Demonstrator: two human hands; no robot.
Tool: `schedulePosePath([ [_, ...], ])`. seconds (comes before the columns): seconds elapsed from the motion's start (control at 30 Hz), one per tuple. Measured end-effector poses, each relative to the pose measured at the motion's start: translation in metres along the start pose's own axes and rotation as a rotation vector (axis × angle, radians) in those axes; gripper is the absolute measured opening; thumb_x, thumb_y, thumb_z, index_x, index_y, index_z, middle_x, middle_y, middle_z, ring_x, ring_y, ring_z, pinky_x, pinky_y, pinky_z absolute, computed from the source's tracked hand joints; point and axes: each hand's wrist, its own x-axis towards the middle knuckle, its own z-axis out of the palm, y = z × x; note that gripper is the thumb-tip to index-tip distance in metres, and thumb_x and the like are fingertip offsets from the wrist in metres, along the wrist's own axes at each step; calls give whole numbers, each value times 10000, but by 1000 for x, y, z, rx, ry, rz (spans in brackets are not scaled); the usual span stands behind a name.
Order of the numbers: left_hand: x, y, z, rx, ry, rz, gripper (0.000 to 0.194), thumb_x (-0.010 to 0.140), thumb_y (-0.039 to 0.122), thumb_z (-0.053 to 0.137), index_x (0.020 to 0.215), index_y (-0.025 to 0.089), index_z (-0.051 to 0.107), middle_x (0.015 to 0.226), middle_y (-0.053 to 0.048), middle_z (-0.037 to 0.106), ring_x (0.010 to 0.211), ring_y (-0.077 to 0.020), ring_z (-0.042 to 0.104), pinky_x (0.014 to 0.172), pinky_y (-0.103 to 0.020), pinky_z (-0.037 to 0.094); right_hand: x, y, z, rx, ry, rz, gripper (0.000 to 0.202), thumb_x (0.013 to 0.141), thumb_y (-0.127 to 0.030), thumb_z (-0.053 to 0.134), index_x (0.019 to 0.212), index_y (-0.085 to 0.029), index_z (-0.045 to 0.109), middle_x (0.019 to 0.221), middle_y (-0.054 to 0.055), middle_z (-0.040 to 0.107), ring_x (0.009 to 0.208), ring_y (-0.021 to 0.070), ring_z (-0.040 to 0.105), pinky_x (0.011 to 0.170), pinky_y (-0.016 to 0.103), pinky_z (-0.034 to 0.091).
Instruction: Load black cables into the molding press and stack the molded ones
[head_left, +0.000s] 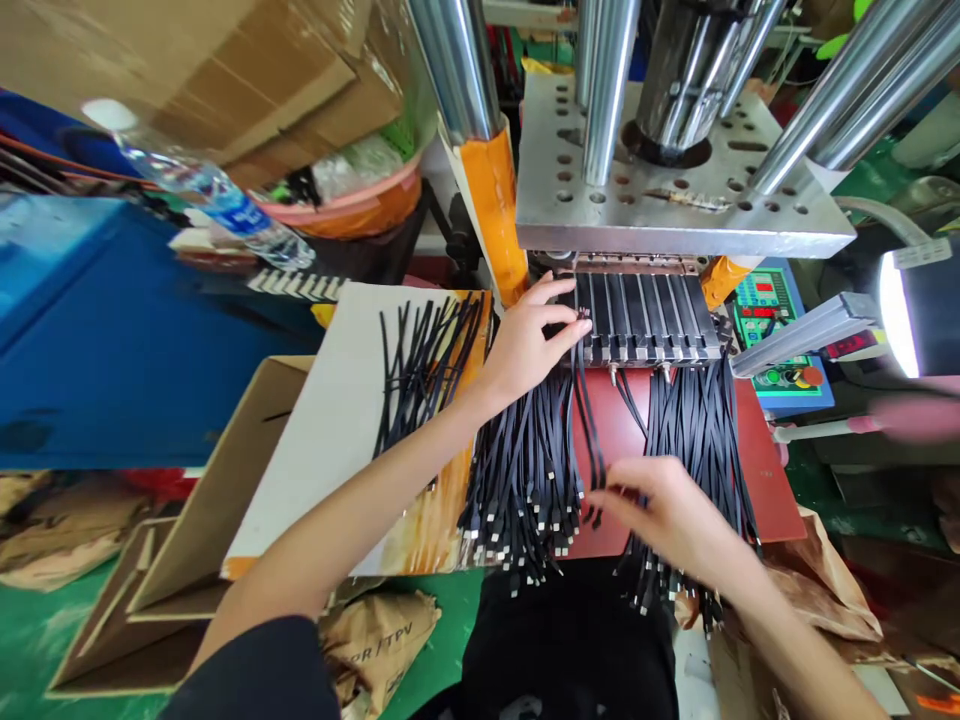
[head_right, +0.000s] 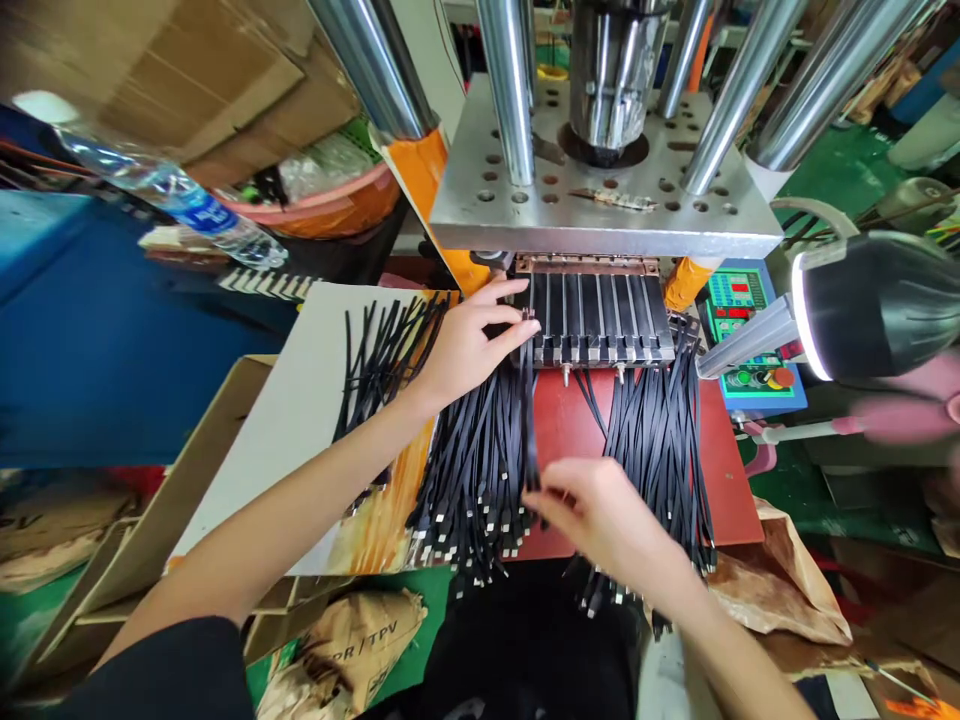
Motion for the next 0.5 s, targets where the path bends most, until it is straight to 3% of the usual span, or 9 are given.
schedulePosePath([
  [0.13, 32, -36, 22, 29, 137, -53, 149, 1008, 236, 666, 933, 139, 749, 1166, -130, 786, 1140, -261, 731, 1092, -428, 539, 73, -9, -65, -31, 157, -86, 472, 999, -496, 687, 659, -189, 571, 603, -42, 522, 572, 102, 440, 570, 269, 319],
  [0.27, 16, -36, 18, 17, 206, 19, 256, 1078, 262, 540, 1251, 135, 679, 1275, -144, 755, 1210, -235, 719, 1081, -398, 568, 147, -6, -92, 14, 201, -136, 496, 911, -621, 727, 689, -199, 589, 601, -25, 572, 566, 120, 527, 556, 261, 392],
  [0.33, -6, -33, 7, 90, 139, 191, 307, 1081, 252, 523, 1339, 144, 648, 1388, -158, 714, 1319, -238, 676, 1155, -432, 542, 170, -2, -95, 5, 190, -156, 509, 884, -648, 731, 684, -202, 588, 600, -25, 561, 563, 123, 535, 535, 254, 403],
  [0.43, -33, -34, -11, 229, -129, 472, 335, 1039, 243, 577, 1354, 171, 666, 1470, -144, 684, 1431, -266, 612, 1206, -493, 529, 189, 3, -95, -44, 162, -173, 504, 895, -630, 716, 664, -205, 576, 594, -23, 559, 531, 114, 519, 486, 242, 371],
  [0.5, -39, -36, -18, 301, -246, 542, 361, 1018, 255, 613, 1366, 175, 668, 1503, -138, 667, 1477, -292, 572, 1210, -534, 530, 195, 5, -94, -62, 175, -171, 494, 902, -604, 716, 654, -208, 560, 585, -23, 560, 507, 108, 513, 462, 238, 348],
])
